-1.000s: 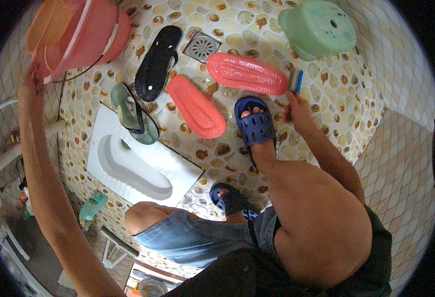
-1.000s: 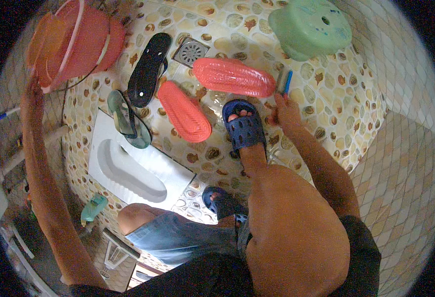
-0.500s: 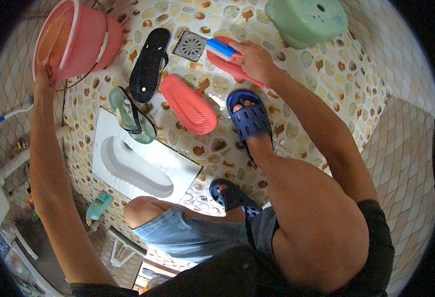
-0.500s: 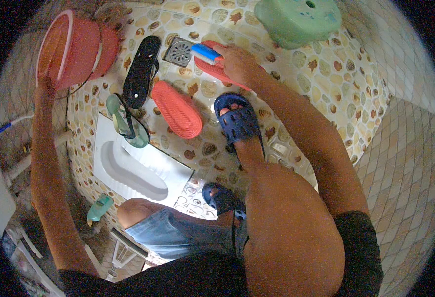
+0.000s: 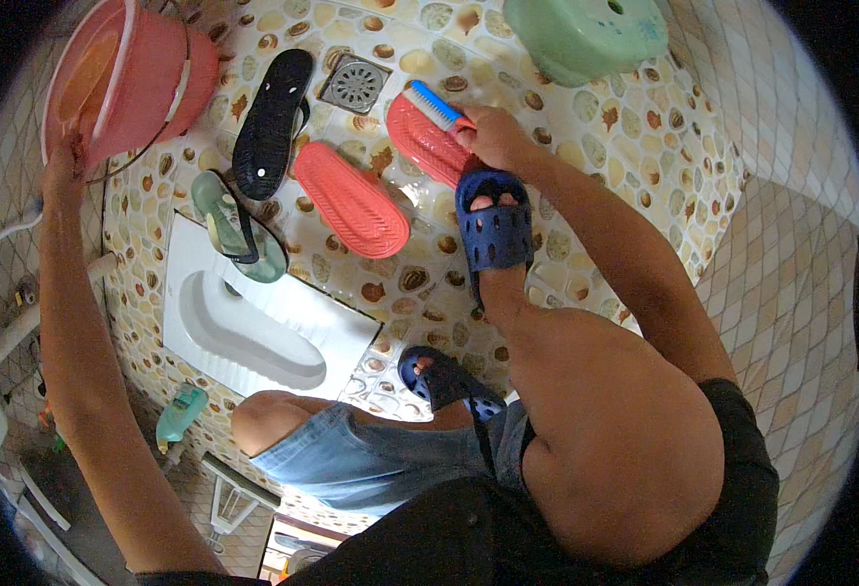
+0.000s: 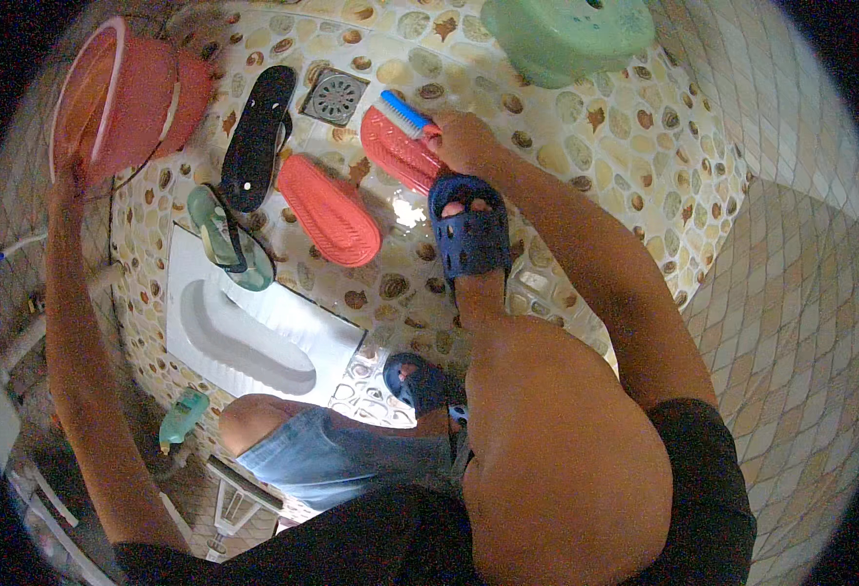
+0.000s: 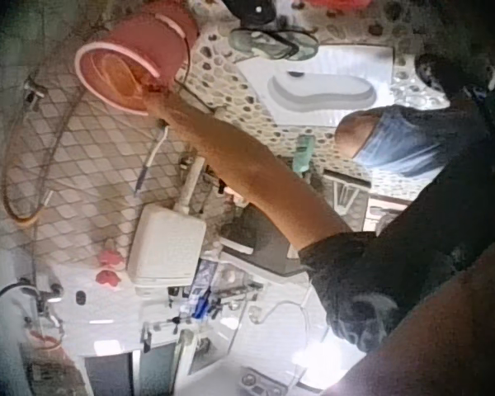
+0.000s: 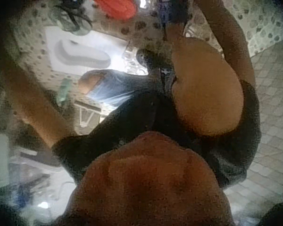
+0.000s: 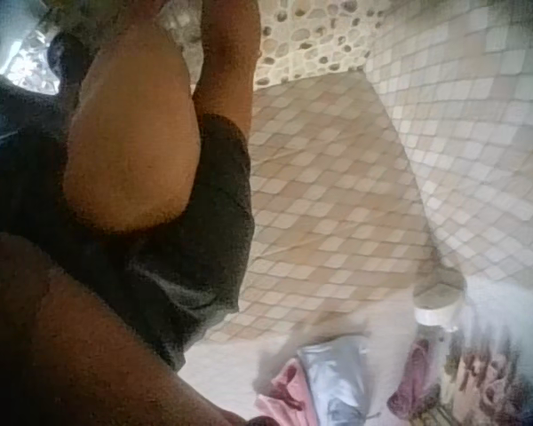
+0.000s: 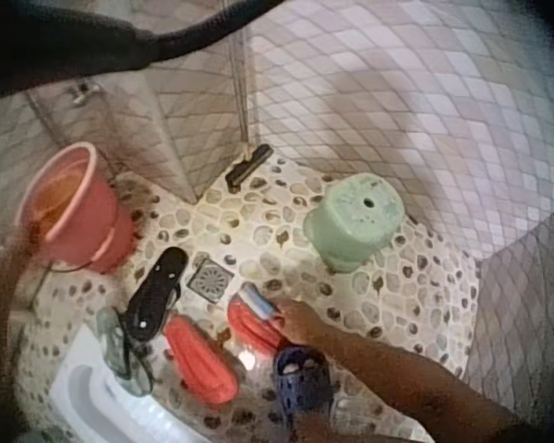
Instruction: The person cleans sandals on a tiled bathroom floor by scrubbing them with a brush and rinsing them with water scooped from a bucket.
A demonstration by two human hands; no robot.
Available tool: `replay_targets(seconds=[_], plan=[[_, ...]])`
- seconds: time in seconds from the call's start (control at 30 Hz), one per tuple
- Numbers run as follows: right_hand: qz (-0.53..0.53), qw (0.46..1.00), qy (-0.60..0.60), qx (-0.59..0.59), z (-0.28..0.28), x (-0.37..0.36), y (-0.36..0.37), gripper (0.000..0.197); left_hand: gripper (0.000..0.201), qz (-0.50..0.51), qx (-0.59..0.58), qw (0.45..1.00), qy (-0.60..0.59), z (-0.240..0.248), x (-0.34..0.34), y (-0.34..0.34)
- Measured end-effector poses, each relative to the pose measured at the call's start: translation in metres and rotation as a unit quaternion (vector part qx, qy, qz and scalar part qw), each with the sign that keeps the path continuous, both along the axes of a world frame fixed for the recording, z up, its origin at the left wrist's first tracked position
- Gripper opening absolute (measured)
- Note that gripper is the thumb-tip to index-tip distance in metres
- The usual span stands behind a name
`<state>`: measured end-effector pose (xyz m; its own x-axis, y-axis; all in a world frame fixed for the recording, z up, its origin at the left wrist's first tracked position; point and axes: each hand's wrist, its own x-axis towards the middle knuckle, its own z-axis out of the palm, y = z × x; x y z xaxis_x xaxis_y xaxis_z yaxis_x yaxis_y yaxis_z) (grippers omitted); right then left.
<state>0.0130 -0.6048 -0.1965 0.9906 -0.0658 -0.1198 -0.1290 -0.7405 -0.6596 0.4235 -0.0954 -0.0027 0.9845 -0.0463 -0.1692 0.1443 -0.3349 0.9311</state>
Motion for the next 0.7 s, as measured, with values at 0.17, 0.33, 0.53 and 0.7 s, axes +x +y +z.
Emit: replay_targets(seconds=[0.17,0.33,0.53,0.7], plan=[[0.054,0.987,0.064,-0.140,0.026,0.009,0.007,0.044,0.020,-0.011,0.012,1.000,-0.011,0.012,-0.002,0.014],[0.067,0.988,0.069,-0.120,0.077,-0.018,0.027,0.056,0.031,-0.013,-0.033,0.999,0.019,0.008,-0.010,0.015],[0.037,0.996,-0.037,-0.067,0.018,-0.008,0.029,0.062,0.035,0.066,-0.007,0.997,0.034,0.018,0.008,0.030],[0.038,0.982,0.154,-0.105,0.050,0.009,0.052,0.062,0.017,0.086,-0.056,0.995,0.005,0.009,-0.063,-0.063]])
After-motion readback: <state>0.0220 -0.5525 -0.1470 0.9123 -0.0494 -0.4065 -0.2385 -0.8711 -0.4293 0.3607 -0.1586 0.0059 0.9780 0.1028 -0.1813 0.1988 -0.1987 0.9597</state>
